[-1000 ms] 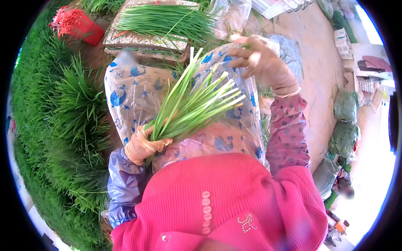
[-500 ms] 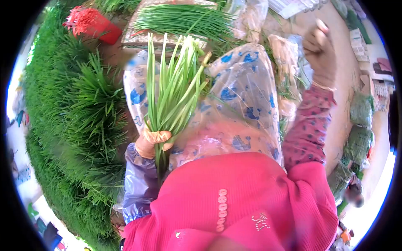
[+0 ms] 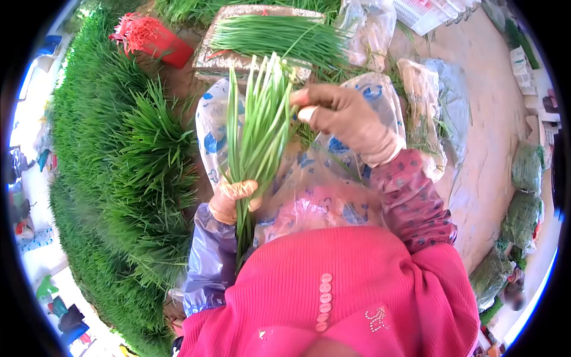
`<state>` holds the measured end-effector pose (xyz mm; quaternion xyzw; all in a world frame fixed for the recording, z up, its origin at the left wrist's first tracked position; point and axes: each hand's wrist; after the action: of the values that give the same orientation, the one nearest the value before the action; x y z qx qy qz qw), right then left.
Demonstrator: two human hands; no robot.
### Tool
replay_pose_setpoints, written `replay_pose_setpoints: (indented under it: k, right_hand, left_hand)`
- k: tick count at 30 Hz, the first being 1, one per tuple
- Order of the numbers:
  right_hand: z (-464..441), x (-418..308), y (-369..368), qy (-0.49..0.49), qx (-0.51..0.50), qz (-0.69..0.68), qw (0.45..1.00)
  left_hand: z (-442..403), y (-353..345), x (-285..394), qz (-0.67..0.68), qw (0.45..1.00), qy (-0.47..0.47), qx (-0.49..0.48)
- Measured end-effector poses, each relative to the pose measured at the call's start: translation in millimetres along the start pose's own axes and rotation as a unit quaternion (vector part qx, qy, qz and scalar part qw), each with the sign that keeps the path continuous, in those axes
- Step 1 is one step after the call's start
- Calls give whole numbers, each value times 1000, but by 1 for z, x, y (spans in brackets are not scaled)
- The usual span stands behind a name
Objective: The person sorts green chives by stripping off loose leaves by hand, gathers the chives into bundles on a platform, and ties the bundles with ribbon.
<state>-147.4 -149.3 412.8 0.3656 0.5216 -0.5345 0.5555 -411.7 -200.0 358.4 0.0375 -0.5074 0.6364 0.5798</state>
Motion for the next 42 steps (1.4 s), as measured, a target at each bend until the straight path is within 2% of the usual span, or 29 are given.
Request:
replay_pose_setpoints:
  k: [1,4,7,9,11,13,15,17,18,22,24,28,31,32,33,35,37,39,40,41,42]
  right_hand:
    - [-3,2,2,-47,-31,-25,998]
    - [-7,-4,-3,-34,-21,-12,999]
    - [-9,-10,2,-47,33,27,998]
    - [-14,-2,12,-15,96,1,995]
    - [-16,-3,19,-23,82,-2,996]
    - [-15,-13,21,0,141,77,987]
    - [-15,-16,30,-8,108,64,992]
    - [-12,-22,32,-21,35,122,992]
    - [-10,-26,30,-20,32,172,984]
    - [-17,-20,39,-13,-39,134,990]
    - [-17,-30,35,-79,20,149,985]
    - [-17,-22,34,-89,16,188,978]
    - [-15,-11,38,-6,68,112,991]
    - [-15,-11,39,17,122,141,982]
    - [-16,-12,43,14,122,140,982]
    - [-12,-16,58,72,207,94,971]
    - [1,-34,61,38,191,74,978]
    - [13,-45,59,-104,93,126,982]
    - [18,-46,51,-140,86,118,979]
    - [16,-37,49,-143,84,117,979]
    - [14,-19,49,-130,45,172,975]
  left_hand:
    - [1,-1,1,-3,1000,1,-6]
    - [5,-3,0,17,999,-5,-37]
    - [5,-5,-2,40,999,12,-33]
    - [3,-10,1,31,999,21,-36]
    - [2,-8,0,25,999,23,-27]
    - [-3,4,-4,14,998,50,-40]
    - [-2,-1,-5,15,998,50,-28]
    - [-1,-1,-4,9,998,51,-28]
    - [-1,-2,-3,23,998,46,-43]
    - [-2,-2,-1,0,998,56,-26]
    - [-2,-3,0,-8,998,59,-32]
    - [-2,-8,2,-17,997,73,-31]
    - [-3,-4,1,-35,995,86,-37]
    - [-3,-3,0,-42,995,83,-38]
    - [-4,-2,0,-49,995,80,-38]
    - [-4,-4,1,-55,994,84,-33]
    - [-5,-6,2,-59,994,87,-27]
    - [-5,-8,1,-56,996,71,-9]
    - [-6,-8,-1,-56,996,67,-4]
    - [-7,-10,0,-54,996,69,-2]
    - [-8,-12,1,-72,995,63,-4]
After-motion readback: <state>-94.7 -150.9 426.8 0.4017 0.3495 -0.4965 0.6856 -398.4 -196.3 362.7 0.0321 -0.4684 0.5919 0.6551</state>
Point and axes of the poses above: each hand's wrist, its own z-axis away from the middle knuckle, its own y-axis out of the back of the hand, x = y × z, and after that the axes turned 3 degrees about -z, right-handed
